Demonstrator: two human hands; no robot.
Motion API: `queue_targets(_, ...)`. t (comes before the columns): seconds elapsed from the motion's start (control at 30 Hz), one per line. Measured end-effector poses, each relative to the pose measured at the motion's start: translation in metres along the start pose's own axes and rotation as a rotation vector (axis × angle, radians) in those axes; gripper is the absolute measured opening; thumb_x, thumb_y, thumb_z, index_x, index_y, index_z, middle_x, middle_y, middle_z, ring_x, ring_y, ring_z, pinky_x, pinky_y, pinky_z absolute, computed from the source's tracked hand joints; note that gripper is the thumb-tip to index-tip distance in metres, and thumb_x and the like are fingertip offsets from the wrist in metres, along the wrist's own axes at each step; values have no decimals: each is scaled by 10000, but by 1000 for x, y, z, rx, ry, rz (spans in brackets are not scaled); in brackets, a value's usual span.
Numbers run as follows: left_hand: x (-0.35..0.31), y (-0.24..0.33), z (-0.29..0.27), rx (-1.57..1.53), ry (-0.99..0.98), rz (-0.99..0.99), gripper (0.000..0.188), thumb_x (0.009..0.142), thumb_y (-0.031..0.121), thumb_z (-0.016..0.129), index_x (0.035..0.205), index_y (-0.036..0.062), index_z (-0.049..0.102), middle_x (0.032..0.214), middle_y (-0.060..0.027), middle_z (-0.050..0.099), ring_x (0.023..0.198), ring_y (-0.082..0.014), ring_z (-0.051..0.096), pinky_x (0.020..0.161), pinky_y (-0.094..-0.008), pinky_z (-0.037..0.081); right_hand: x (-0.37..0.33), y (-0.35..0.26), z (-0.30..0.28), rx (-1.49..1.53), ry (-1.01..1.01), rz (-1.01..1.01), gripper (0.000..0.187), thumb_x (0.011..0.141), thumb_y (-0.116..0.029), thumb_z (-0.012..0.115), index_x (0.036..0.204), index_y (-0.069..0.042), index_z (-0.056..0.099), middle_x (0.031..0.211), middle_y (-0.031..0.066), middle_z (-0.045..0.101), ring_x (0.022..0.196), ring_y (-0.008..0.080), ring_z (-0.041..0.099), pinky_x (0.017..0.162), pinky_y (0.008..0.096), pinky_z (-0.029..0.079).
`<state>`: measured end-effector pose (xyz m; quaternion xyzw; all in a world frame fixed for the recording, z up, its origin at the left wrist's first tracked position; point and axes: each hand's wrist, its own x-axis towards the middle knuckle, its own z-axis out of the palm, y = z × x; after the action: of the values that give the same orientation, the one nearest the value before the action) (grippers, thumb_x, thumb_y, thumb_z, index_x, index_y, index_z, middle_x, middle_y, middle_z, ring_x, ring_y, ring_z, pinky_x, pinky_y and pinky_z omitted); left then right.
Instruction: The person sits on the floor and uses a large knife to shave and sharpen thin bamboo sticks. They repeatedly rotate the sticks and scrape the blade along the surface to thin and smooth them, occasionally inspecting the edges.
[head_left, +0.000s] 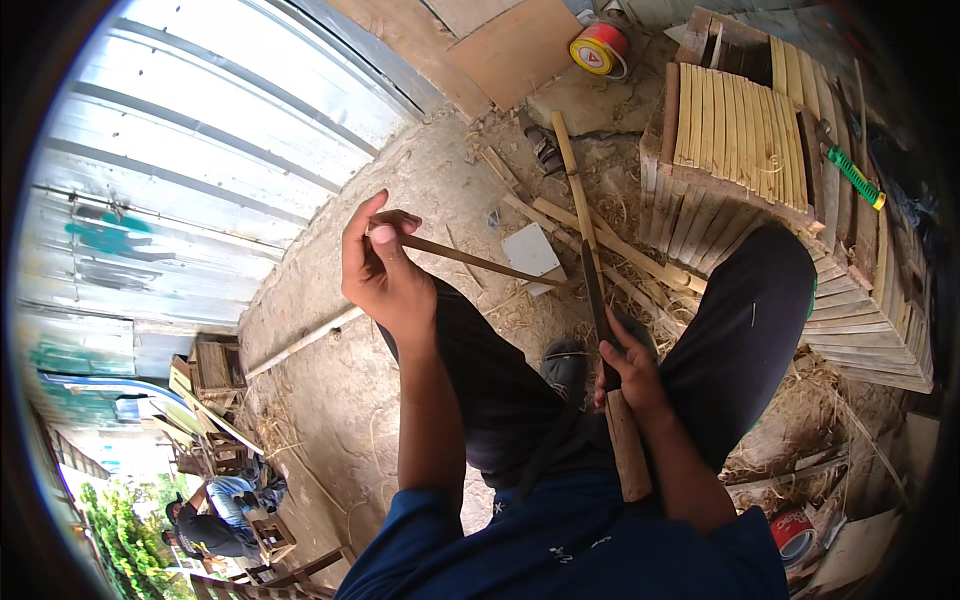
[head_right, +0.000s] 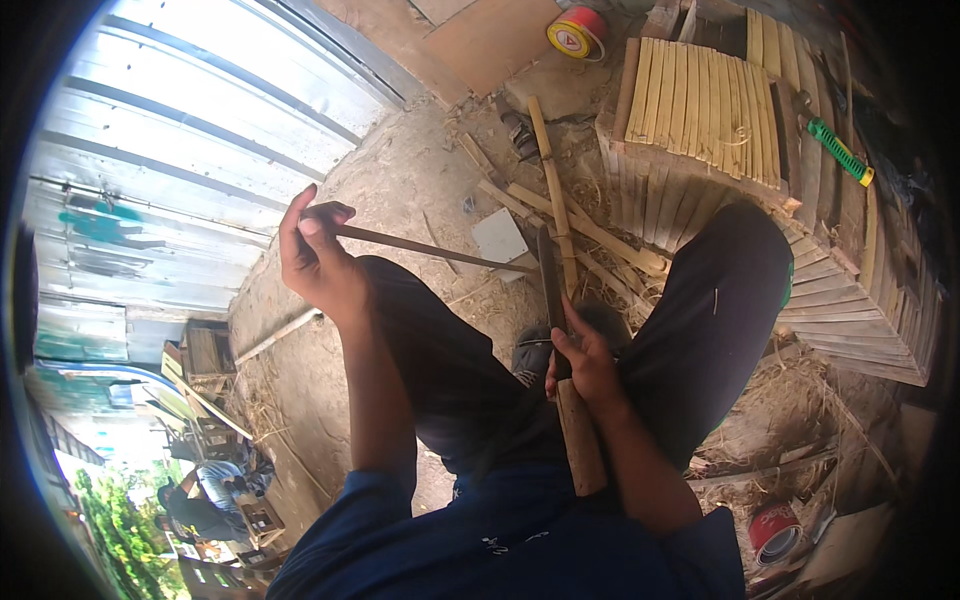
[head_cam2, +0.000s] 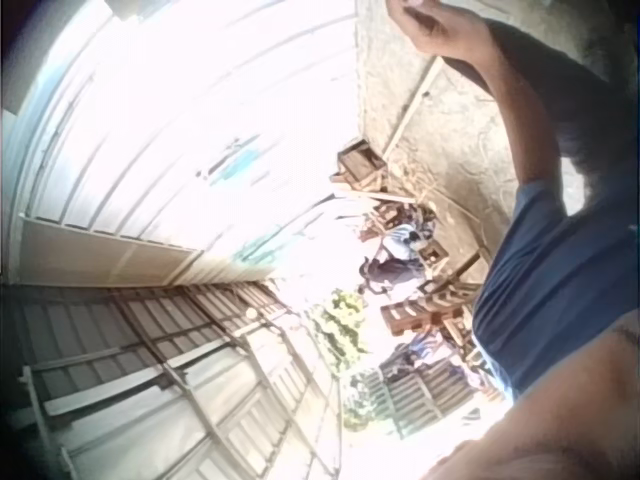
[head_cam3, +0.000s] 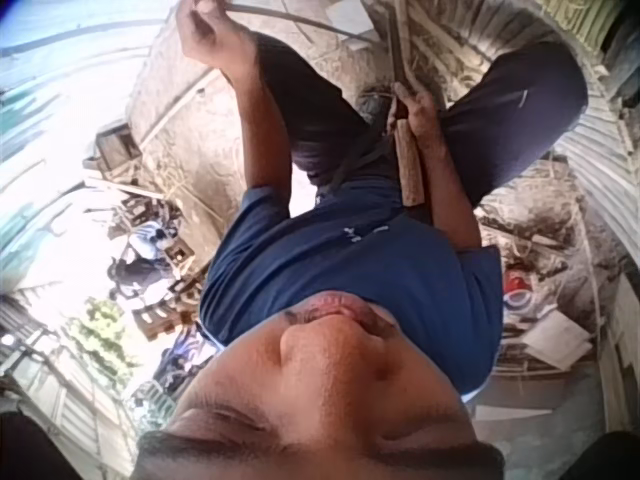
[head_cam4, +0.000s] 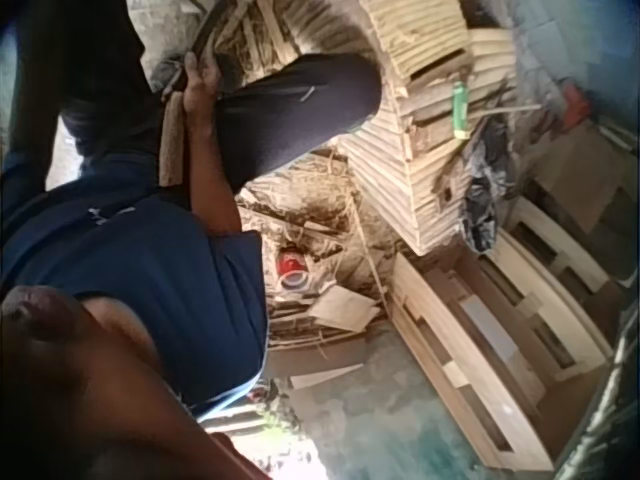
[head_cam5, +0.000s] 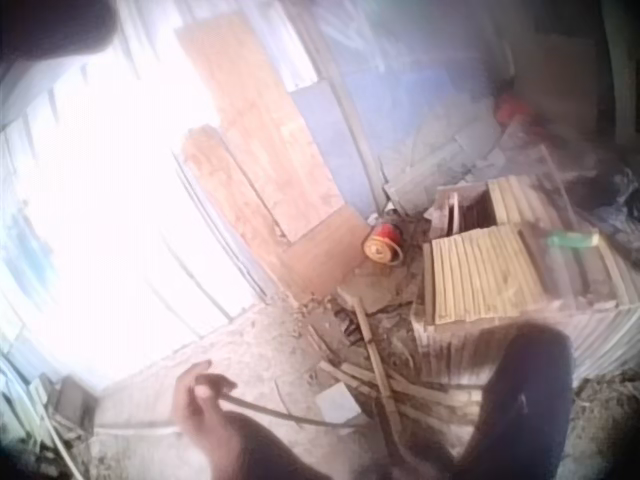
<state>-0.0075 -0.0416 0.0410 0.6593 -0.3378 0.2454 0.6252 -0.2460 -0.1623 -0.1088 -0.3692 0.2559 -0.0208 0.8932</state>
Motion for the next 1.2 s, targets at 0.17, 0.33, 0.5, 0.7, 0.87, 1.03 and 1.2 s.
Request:
queue_targets(0.17,2,-2,-6,200,-55,-68,534,961,-4,661,1458,0,466,870,-83,673,859,-138,668,806,-296,552,4,0,0,-13,-12,-2,647,1039,-160,545,1616,-181,251,615,59,560,462,184,580,465,348,535)
queue_targets(0.33,11,2,-19,317,-258,-195,840,937,-51,665,1604,100,178,933,-127,717,907,-157,695,828,-313,557,5,3,-1,16,23,24,649,1035,-163,548,1615,-189,257,615,64,554,464,191,580,465,349,535)
queue_targets(0.5,16,8,-26,316,-323,-312,928,939,-83,634,1619,125,37,1006,-195,716,937,-214,716,820,-334,583,7,3,2,-1,23,43,631,1036,-162,555,1607,-203,289,626,53,537,459,184,572,452,346,518)
queue_targets(0.7,11,3,-24,59,-251,-329,746,1047,42,519,1622,137,53,939,-174,747,921,-179,719,801,-313,584,9,8,0,-16,0,39,636,1033,-161,563,1607,-208,291,630,53,545,473,177,577,458,347,526)
queue_targets(0.87,12,-8,-33,87,-119,-298,415,1075,118,489,1461,-6,404,897,-147,745,839,-173,713,755,-294,585,11,11,-4,-65,22,62,635,1036,-166,560,1607,-213,288,634,54,545,483,182,587,465,356,537)
queue_targets(1.03,43,-10,-49,3,129,-320,297,1072,200,523,1173,-52,643,851,-114,706,753,-183,685,644,-286,556,13,12,-5,-101,9,15,632,1045,-132,525,1614,-160,250,613,72,551,478,199,592,476,370,547)
queue_targets(1.2,67,2,-51,-622,154,-490,362,1056,258,572,1282,-25,588,751,-14,568,735,-155,582,670,-299,531,17,19,-10,-151,17,71,638,1055,-167,514,1622,-235,230,639,60,517,477,197,561,464,374,539)
